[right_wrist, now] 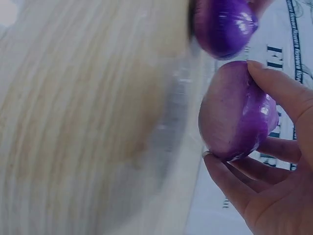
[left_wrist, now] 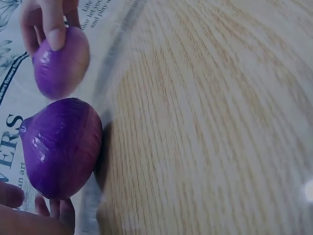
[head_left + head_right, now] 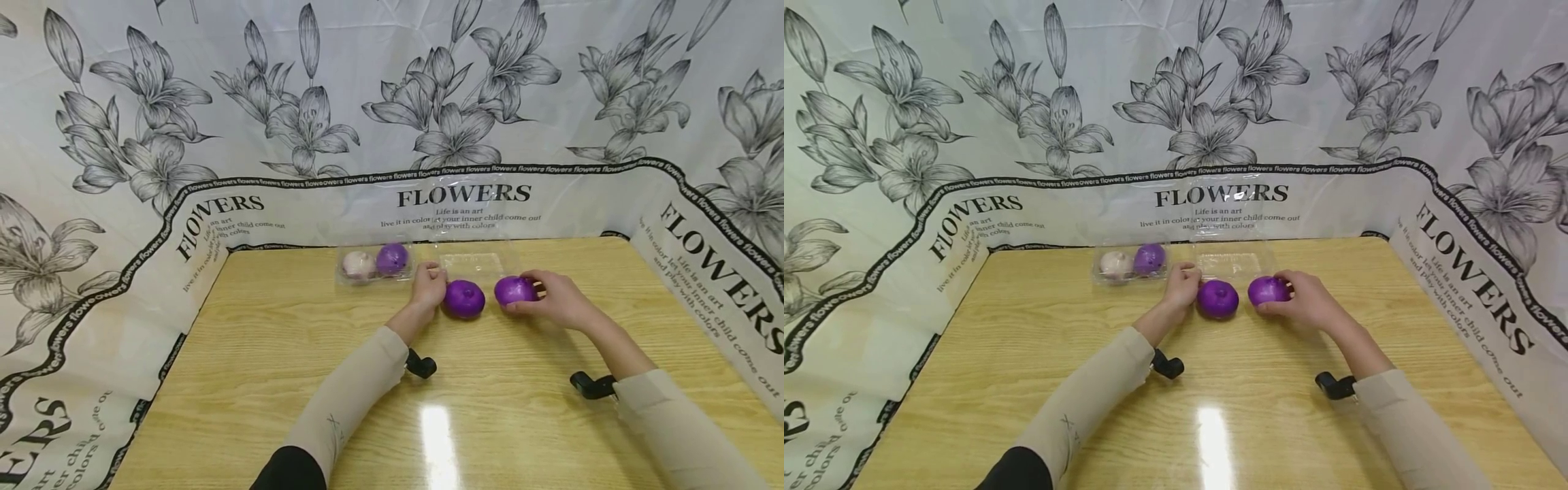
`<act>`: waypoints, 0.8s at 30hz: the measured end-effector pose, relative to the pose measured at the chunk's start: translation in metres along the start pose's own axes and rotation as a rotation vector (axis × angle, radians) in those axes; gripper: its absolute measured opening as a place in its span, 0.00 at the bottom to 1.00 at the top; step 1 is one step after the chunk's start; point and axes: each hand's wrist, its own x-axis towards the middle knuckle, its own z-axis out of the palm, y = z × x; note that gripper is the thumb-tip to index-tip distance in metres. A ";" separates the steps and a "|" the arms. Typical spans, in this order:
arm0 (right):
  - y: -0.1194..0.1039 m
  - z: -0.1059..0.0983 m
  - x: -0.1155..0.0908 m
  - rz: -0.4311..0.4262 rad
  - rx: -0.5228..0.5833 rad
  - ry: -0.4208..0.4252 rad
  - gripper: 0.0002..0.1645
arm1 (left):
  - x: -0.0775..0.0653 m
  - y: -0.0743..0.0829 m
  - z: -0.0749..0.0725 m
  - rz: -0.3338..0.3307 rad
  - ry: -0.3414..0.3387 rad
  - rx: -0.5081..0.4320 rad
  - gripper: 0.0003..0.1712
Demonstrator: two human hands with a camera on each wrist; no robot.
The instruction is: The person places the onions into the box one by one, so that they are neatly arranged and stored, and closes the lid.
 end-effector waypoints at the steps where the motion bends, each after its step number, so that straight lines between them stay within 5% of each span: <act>1: -0.002 -0.003 -0.001 0.000 0.002 -0.001 0.50 | 0.000 0.001 0.000 0.003 -0.001 0.005 0.18; 13: -0.020 -0.022 -0.003 -0.036 0.001 0.042 0.47 | 0.000 0.006 -0.002 0.076 -0.023 0.150 0.22; 24: -0.027 -0.021 0.012 -0.038 0.020 0.048 0.49 | 0.002 0.008 0.000 0.040 -0.017 -0.037 0.29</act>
